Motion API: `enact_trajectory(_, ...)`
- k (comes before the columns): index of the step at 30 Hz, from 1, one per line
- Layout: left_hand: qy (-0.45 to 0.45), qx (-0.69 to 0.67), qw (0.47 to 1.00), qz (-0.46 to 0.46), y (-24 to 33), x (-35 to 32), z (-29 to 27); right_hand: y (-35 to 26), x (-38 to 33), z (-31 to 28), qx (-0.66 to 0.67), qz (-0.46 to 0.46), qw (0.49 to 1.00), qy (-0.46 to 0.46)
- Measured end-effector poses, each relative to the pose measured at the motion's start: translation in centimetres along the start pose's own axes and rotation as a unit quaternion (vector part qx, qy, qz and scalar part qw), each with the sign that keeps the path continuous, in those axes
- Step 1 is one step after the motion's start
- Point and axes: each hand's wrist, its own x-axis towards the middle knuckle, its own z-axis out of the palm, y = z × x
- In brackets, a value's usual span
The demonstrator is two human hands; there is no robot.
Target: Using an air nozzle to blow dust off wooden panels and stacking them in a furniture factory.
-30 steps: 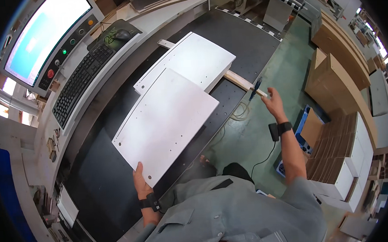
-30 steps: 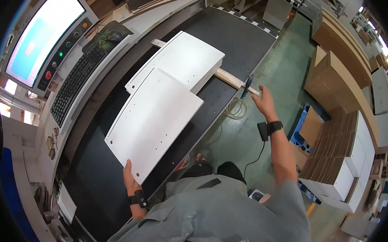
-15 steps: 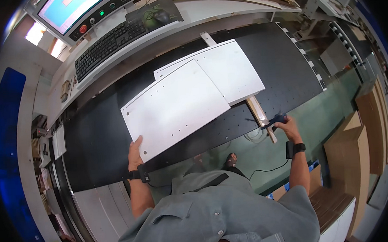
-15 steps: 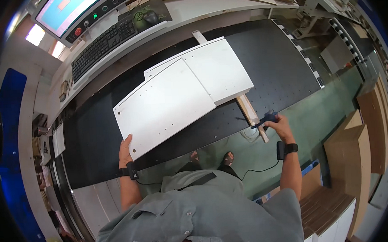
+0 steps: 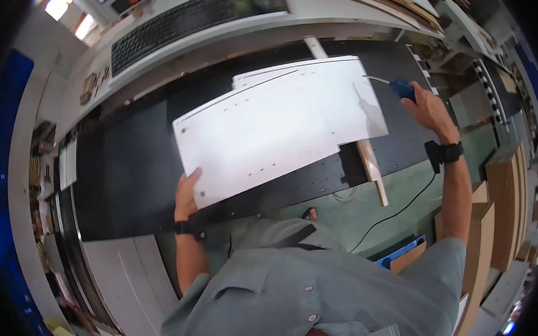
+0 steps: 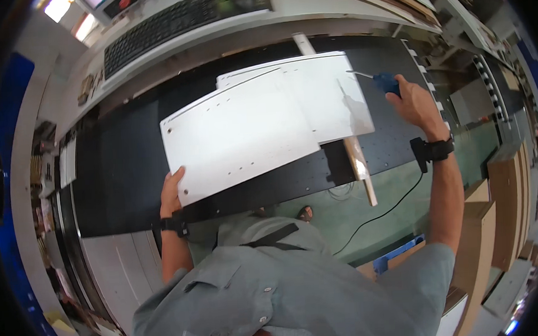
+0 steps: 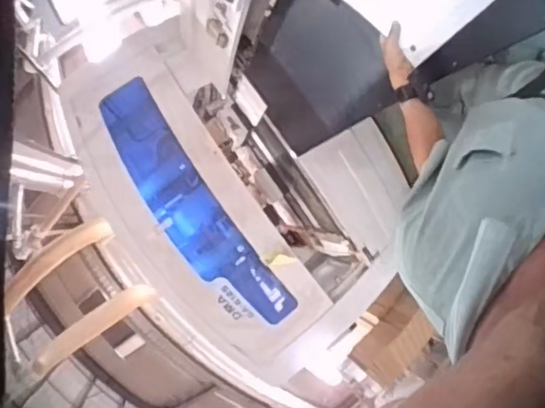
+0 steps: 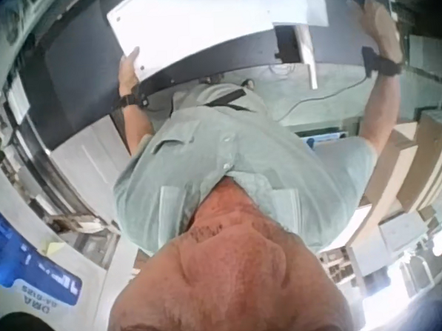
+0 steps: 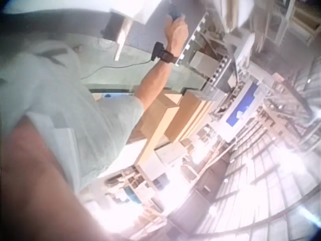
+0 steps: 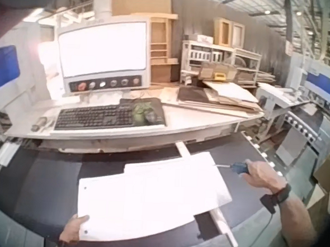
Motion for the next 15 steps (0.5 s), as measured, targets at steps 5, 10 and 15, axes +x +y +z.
enact_trajectory(5,-0.049,-0.019,0.999,-0.007,0.8,1.2,-0.7,-11.5,4.5,-3.8,-0.007,-0.071,0.996,-0.056)
enact_trajectory(10,-0.034,-0.013,0.999,0.012,1.5,1.0,-2.0,-19.7,8.2,-3.4,0.052,-0.137,0.980,-0.137)
enact_trajectory(15,-0.089,-0.055,0.994,-0.023,4.2,2.1,-2.0,-30.9,9.5,-3.3,0.020,-0.175,0.968,-0.177)
